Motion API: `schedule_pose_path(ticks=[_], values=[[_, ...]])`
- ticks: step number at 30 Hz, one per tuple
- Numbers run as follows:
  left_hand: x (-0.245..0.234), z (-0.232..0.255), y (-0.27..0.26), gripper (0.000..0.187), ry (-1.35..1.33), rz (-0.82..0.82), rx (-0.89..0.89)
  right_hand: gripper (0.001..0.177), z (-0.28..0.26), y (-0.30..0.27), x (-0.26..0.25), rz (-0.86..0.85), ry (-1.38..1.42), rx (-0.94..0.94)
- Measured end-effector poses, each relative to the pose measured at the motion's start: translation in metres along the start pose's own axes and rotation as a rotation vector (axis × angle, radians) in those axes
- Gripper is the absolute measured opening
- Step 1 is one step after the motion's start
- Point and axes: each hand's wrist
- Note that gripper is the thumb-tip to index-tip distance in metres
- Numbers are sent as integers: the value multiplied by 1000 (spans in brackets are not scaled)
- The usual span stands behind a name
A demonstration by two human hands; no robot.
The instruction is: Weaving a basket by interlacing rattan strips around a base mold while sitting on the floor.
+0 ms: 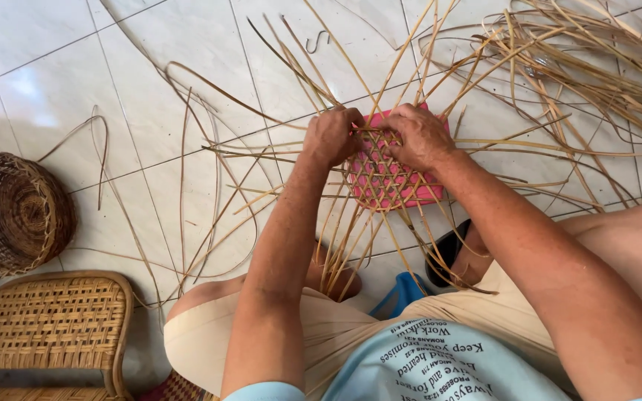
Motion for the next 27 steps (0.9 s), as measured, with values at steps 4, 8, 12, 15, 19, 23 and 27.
schedule_pose_path(ticks=[4,8,12,15,19,23,27], values=[[-21,6,6,3,216,189,221,46,4,-4,7,54,2,-81],[-45,35,-3,8,457,389,329,46,0,-8,1,82,8,-125],[11,0,7,30,327,461,342,49,3,-5,2,73,37,-105],[0,19,-9,19,54,303,286,50,5,-2,5,42,71,-78],[-1,35,-14,18,-15,233,246,52,12,4,10,46,94,-87],[3,34,-10,14,7,261,283,52,20,12,19,27,100,-70],[22,25,1,13,195,297,460,49,18,9,18,34,113,-56]])
Point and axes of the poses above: each hand's wrist, its own y-axis towards the middle knuckle, its own x-axis out of the palm, z = x × y, and after that the axes turned 15 degrees about x, right-handed
